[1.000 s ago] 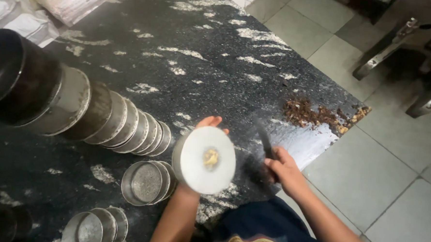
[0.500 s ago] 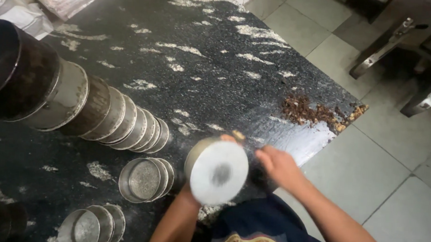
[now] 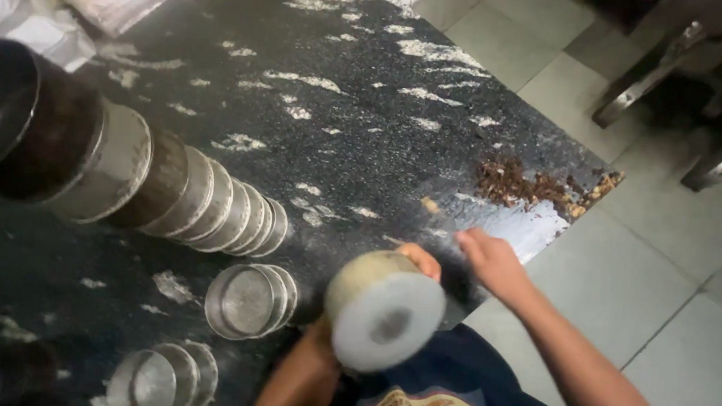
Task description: Scraping and cleaning residues from circular metal baking molds using a knife.
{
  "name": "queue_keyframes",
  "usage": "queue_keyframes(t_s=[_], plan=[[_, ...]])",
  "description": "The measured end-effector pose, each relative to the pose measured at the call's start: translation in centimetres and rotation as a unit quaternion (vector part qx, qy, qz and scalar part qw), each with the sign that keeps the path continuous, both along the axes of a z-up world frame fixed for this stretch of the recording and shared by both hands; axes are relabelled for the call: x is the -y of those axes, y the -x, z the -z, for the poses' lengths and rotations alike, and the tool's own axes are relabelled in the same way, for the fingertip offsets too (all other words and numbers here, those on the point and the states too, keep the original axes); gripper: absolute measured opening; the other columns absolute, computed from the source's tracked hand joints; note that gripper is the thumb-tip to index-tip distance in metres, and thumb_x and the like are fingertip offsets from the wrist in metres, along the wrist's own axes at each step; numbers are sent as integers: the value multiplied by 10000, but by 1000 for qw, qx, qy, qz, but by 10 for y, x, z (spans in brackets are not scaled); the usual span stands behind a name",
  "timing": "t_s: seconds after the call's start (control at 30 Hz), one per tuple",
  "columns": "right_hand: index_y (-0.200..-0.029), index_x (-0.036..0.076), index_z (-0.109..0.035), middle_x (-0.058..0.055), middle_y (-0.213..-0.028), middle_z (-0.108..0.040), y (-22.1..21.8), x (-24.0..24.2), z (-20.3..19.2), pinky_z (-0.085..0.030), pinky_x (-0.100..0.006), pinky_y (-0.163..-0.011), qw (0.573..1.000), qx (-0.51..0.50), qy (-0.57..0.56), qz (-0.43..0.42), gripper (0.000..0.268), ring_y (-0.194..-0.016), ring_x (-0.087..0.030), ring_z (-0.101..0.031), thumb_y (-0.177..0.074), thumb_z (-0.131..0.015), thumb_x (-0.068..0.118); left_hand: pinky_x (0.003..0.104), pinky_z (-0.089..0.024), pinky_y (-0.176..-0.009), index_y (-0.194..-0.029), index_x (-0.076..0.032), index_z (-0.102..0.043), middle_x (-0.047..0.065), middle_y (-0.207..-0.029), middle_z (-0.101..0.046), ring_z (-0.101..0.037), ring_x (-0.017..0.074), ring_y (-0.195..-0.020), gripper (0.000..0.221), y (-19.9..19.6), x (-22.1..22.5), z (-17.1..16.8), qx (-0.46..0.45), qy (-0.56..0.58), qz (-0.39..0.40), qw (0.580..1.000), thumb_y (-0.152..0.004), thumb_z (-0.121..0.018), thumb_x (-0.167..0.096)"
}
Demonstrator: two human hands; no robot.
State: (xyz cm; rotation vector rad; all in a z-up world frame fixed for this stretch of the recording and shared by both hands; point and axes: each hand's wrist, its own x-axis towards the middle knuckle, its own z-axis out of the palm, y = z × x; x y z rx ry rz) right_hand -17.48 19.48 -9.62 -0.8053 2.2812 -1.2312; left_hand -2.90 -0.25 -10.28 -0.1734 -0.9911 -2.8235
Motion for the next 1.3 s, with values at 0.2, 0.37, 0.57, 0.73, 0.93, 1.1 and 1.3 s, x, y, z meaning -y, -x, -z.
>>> queue_keyframes(t_s=[0.2, 0.37, 0.57, 0.73, 0.93, 1.1, 1.3], plan=[[-876, 33, -618, -60, -659, -547, -49, -15, -16, -438, -389, -549, 980, 160, 107, 43, 488, -596, -187, -510, -1058, -432, 446, 533, -487, -974, -1565, -200, -242, 169, -1564, -376, -486, 361, -1319, 856, -5, -5, -96, 124, 28, -73, 989, -865, -728, -287], [-946, 56, -626, -149, -731, -627, -76, 4, -33, -496, -450, -617, 992, -9, 110, -54, 346, -679, -342, -617, -1030, -532, 378, 499, -297, -1239, -1667, -122, -131, 263, -1687, -222, -302, 382, -1548, 900, 3, -6, -17, 7, 30, -22, 999, -978, -686, -287], [-939, 60, -569, -211, -806, -684, -67, 18, -25, -511, -537, -645, 985, -161, -1, -54, 271, -760, -448, -658, -953, -595, 329, 496, -217, -1304, -1648, -53, -180, 269, -1682, -262, -259, 402, -1573, 670, -1, -21, 23, 37, 13, -46, 998, -1103, -488, -293], [-941, 79, -573, -203, -782, -682, -56, 29, -19, -511, -535, -626, 985, -172, -1, -4, 254, -735, -438, -667, -964, -583, 331, 452, -218, -1296, -1634, -88, -176, 189, -1679, -258, -246, 317, -1573, 640, -4, -8, 37, 79, -40, -55, 995, -1092, -438, -308], [-951, 74, -567, -209, -759, -678, -53, 33, 1, -510, -551, -634, 989, -146, -22, 15, 278, -736, -439, -667, -981, -570, 350, 422, -282, -1254, -1630, -120, -172, 147, -1660, -293, -304, 282, -1539, 665, 0, -2, 66, 92, -74, -61, 991, -1061, -460, -310], [-1118, 88, -618, -258, -895, -667, -1, 4, 97, -492, -578, -675, 989, -128, -45, 54, 320, -787, -480, -639, -1067, -416, 331, 458, -279, -1206, -1647, -85, -173, 250, -1663, -286, -323, 394, -1510, 736, -24, 3, 35, 77, 60, -47, 994, -1057, -591, -221], [-996, 55, -604, -256, -848, -644, -58, -2, 27, -486, -536, -692, 998, -14, 58, -30, 333, -801, -464, -627, -1076, -439, 333, 413, -249, -1305, -1693, -124, -110, 201, -1741, -164, -320, 335, -1581, 814, -12, -1, 40, -35, -13, -36, 999, -1046, -587, -249]])
